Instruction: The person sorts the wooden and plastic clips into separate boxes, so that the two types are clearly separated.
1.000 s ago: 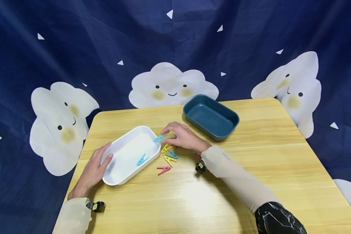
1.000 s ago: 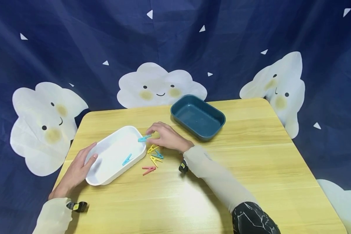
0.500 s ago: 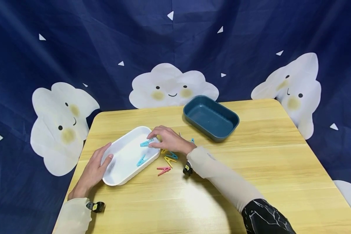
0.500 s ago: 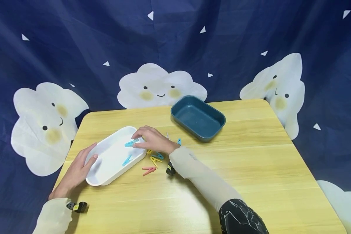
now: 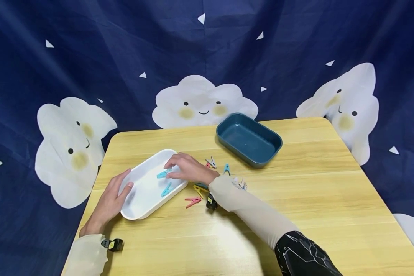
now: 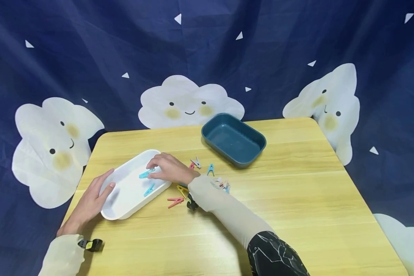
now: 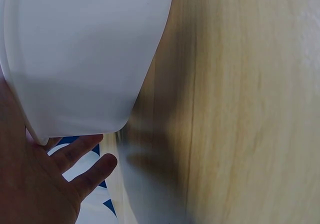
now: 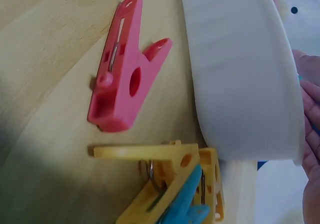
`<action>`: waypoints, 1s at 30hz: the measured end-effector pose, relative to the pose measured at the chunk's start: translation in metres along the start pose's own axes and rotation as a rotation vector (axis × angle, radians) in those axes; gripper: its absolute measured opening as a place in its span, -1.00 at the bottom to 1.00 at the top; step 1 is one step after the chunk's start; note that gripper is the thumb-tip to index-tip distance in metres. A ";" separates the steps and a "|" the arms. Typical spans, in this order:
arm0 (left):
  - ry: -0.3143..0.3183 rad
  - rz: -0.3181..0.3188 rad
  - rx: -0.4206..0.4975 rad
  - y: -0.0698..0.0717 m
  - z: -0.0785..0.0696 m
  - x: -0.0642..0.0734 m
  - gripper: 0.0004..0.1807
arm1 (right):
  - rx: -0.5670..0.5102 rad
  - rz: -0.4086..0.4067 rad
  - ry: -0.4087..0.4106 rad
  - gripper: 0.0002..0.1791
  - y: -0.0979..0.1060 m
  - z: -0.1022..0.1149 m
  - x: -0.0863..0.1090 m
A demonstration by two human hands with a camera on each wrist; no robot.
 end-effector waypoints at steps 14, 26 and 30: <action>-0.008 -0.008 0.001 0.001 0.002 -0.001 -0.27 | 0.127 0.054 0.039 -0.64 -0.017 0.015 -0.019; -0.039 -0.027 -0.001 0.002 0.000 -0.001 -0.29 | 0.362 0.077 0.028 -0.62 -0.028 0.019 -0.023; -0.029 -0.016 0.000 0.001 0.001 0.000 -0.28 | 0.389 0.083 0.017 -0.61 -0.029 0.020 -0.023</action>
Point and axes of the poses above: each hand's wrist, its own x-axis away from the middle knuckle, its own y-axis out of the back of the hand, z = x × y, the point moved 8 cm from there along -x, towards the middle knuckle, and after that the axes turned 6 degrees about z, right-handed, at the moved point
